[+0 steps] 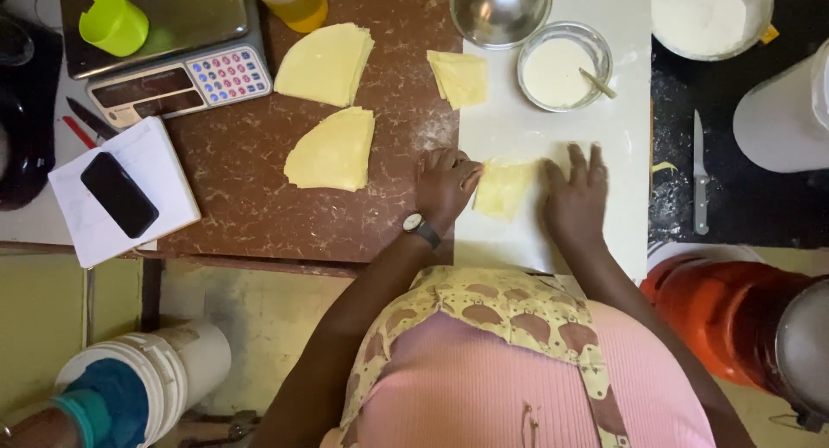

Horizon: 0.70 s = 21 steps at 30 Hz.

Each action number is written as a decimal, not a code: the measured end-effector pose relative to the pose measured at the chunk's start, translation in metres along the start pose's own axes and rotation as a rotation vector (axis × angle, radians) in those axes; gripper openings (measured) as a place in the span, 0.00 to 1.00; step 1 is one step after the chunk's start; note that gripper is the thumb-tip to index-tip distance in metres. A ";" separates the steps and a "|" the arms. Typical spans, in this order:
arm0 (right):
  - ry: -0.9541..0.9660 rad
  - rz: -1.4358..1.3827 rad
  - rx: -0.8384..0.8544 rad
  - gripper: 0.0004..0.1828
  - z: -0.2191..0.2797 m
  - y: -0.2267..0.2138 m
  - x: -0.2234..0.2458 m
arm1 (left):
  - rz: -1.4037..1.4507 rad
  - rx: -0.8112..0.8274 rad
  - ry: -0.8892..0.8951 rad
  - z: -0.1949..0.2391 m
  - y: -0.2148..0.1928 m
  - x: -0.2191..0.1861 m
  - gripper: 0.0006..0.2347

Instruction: The person folds quarter-circle pieces of dough on a white cutting board. They repeatedly pick up a piece, fold it in half, and press the edges together with their hands. The folded pieces are stacked on the board.

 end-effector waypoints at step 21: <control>0.536 -0.413 0.139 0.21 -0.032 0.011 -0.014 | 0.097 0.138 -0.097 -0.021 -0.038 -0.016 0.07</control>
Point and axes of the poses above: each hand's wrist, its own z-axis away from the middle knuckle, its own y-axis out of the palm, x = y × z, the point moved 3 cm from there along -z, towards the middle knuckle, and after that the axes turned 1 degree about x, right-handed, at the moved point
